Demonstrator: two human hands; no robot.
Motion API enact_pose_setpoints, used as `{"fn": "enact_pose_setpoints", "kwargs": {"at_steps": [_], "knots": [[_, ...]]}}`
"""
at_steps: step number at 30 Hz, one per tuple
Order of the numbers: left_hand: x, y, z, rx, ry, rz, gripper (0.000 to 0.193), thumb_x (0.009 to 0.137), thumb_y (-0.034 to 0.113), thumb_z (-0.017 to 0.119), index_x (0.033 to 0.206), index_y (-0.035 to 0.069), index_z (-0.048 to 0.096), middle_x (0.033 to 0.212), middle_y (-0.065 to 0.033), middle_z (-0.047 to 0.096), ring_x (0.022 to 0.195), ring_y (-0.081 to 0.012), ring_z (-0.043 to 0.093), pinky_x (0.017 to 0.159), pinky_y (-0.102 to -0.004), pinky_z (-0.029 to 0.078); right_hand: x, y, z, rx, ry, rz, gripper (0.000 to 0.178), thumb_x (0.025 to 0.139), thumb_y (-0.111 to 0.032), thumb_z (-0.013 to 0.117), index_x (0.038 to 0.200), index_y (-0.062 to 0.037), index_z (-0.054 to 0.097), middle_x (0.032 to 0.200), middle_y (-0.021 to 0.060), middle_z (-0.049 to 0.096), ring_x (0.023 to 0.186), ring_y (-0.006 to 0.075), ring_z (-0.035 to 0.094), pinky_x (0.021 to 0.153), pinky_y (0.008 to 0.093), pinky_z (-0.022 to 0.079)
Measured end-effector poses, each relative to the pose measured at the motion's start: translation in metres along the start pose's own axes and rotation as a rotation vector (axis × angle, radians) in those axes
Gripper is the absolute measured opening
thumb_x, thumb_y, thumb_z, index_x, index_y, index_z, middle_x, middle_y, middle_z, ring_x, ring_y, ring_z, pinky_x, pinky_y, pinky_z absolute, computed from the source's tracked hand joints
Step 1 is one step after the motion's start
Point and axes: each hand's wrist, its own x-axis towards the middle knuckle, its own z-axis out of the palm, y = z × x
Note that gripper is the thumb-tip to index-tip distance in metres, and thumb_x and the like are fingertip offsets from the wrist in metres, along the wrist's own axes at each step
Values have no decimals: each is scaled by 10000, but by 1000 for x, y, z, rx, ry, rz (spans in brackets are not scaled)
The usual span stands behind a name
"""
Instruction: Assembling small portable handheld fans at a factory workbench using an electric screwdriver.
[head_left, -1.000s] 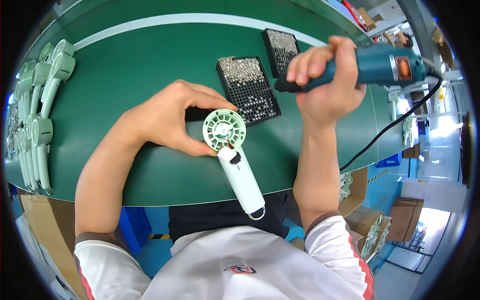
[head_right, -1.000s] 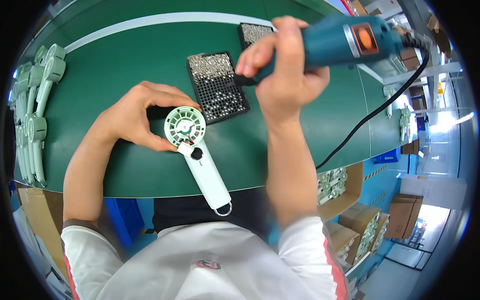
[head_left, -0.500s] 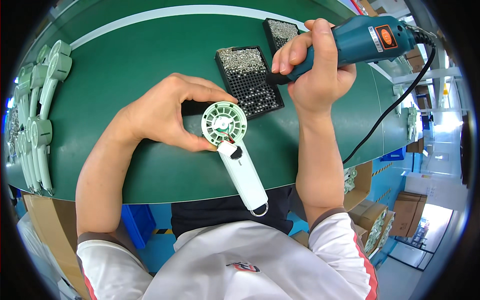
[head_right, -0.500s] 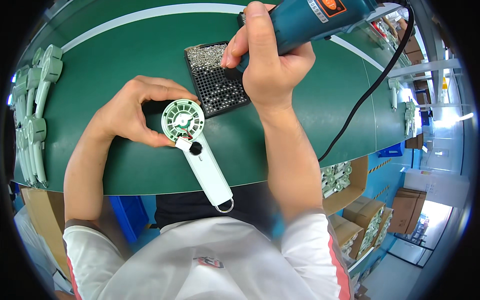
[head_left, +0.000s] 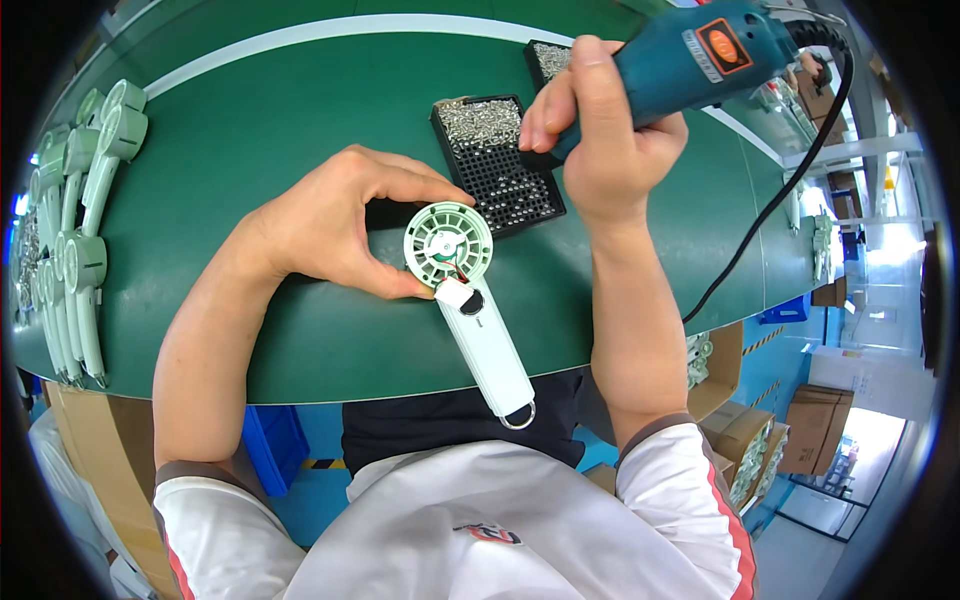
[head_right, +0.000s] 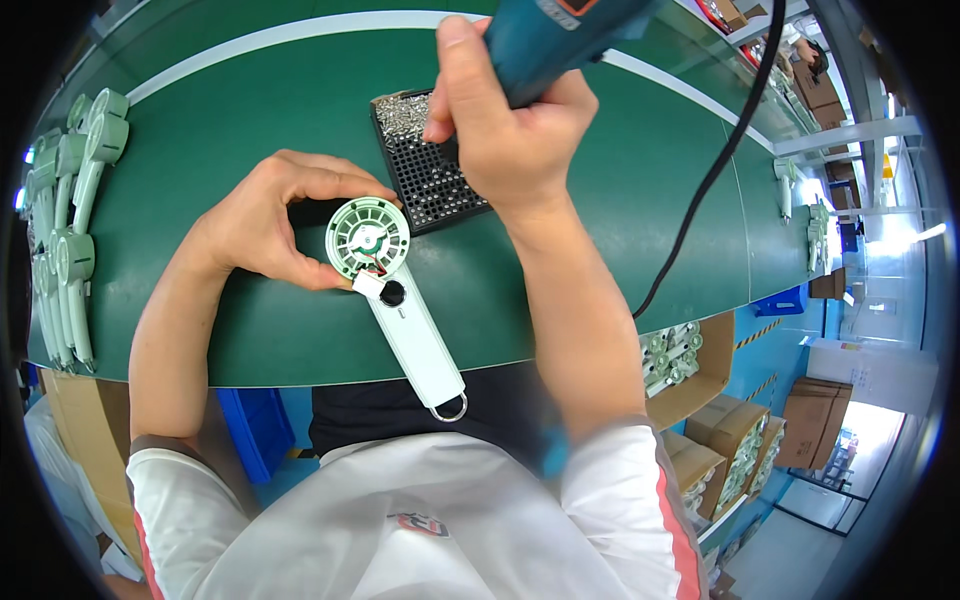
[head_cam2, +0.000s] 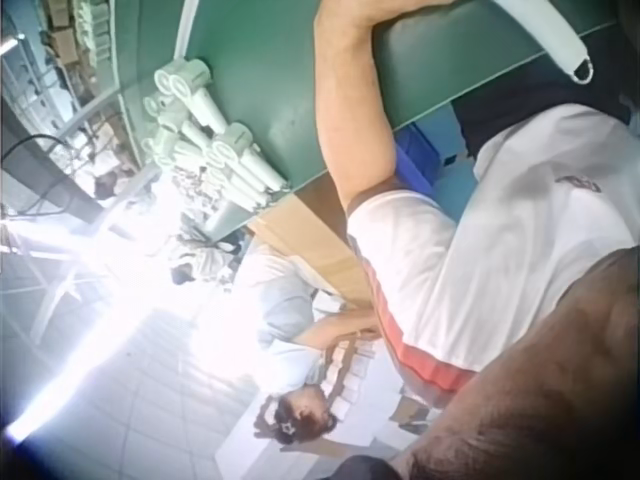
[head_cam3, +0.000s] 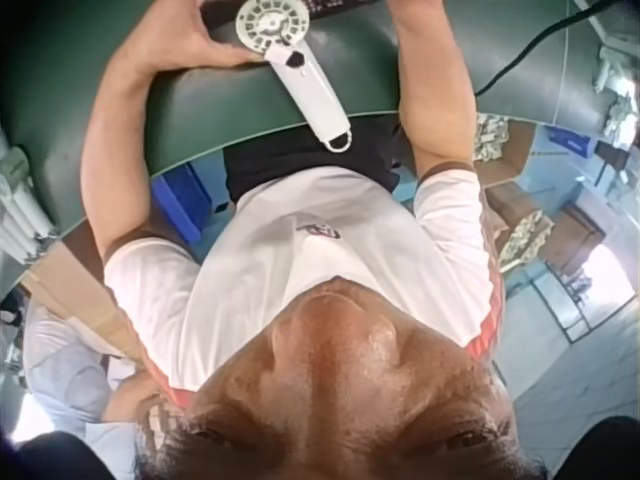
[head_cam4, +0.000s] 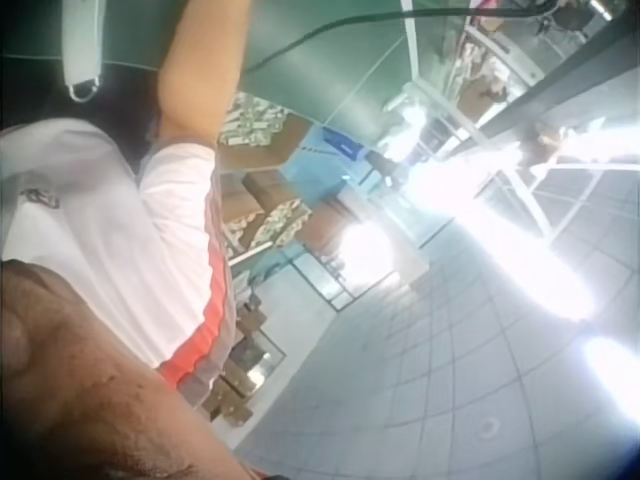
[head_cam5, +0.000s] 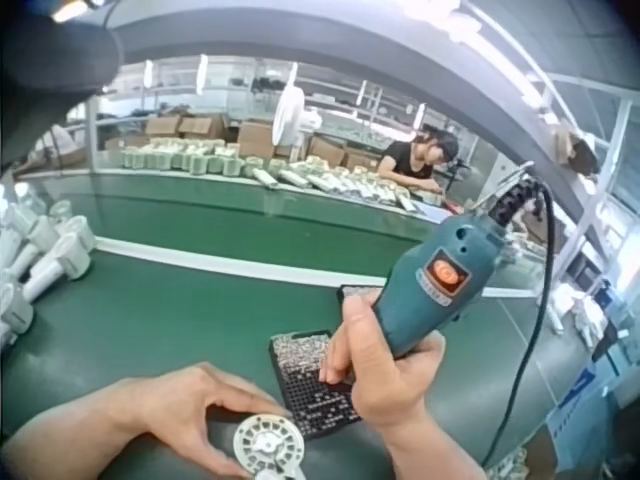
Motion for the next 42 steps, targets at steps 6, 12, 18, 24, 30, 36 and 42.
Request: {"fn": "enact_pose_setpoints", "kwargs": {"at_steps": [6,12,18,24,30,36,42], "knots": [[0,0,-1,7,8,22,617,636,173,920,1193,-15,731,1093,-153,753,1004,-270,732,928,-359,562,-1,-3,2,-95,-1,-3,112,987,-78,664,971,30,639,602,60,602,460,140,571,447,301,491],[1,-2,-1,-3,8,42,620,633,179,920,1192,-15,732,1087,-156,754,1001,-278,732,927,-356,563,1,-8,0,-155,-8,-1,169,997,-113,635,1007,54,613,606,86,569,450,178,541,440,351,495],[-1,-6,-2,-10,-9,36,628,632,184,920,1191,-28,728,1092,-169,751,1010,-289,731,942,-361,560,3,-26,9,-102,62,15,262,1046,-218,542,1068,30,626,606,54,527,450,182,492,441,373,444],[-1,-9,-2,-17,-13,42,643,638,181,924,1206,-40,719,1115,-175,745,1040,-281,726,960,-356,557,-7,-60,31,156,-33,35,393,1087,-372,395,1135,-84,659,630,2,460,465,159,436,454,346,411],[-2,-4,-3,-43,-25,5,652,642,169,931,1217,-45,711,1138,-175,738,1051,-264,723,971,-346,555,-16,-51,42,132,-190,16,372,1089,-317,368,1221,-59,602,642,37,479,466,183,456,455,372,453],[-1,-7,-2,-21,-37,2,667,639,174,936,1223,-49,705,1155,-180,731,1066,-270,718,987,-350,555,-16,-47,44,131,-209,20,324,1086,-269,392,1194,-53,608,611,43,478,448,186,458,432,372,456],[-3,-8,-1,-12,-17,-10,633,627,185,939,1165,-60,712,1089,-163,727,998,-261,714,933,-341,560,-19,-41,55,-5,-162,22,243,1069,-170,450,1075,24,597,599,64,510,447,184,487,432,370,476]]}}
